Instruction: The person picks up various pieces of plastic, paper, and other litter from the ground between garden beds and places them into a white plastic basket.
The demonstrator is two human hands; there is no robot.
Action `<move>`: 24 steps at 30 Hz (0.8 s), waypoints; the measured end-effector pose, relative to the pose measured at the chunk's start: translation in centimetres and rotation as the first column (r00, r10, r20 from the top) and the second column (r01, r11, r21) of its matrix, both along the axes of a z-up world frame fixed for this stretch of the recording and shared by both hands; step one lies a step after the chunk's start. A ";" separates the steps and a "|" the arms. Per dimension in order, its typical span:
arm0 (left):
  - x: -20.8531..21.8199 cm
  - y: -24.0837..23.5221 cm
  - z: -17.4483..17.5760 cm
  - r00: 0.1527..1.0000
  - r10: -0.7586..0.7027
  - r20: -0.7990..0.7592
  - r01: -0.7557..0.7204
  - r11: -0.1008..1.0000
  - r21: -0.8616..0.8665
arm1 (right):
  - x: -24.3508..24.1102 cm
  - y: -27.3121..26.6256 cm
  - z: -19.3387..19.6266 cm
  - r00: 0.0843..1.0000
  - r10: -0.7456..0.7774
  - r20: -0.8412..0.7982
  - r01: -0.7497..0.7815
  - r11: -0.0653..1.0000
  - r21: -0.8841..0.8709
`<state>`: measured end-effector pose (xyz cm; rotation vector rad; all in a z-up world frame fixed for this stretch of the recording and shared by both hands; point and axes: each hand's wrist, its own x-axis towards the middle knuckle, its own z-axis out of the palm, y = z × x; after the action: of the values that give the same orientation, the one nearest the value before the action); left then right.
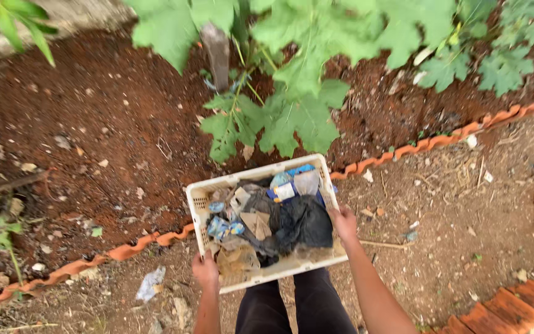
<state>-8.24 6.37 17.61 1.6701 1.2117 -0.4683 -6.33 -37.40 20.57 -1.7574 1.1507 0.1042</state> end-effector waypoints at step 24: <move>6.3 7.4 28.2 0.790 -0.287 0.543 0.259 0.957 0.128 | 8.0 4.1 30.9 0.895 0.446 -0.026 -0.447 0.890 -0.089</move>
<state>-1.96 13.81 45.78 1.8579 0.5519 -0.0981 1.67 -33.32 51.46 -2.0819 0.7419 0.3366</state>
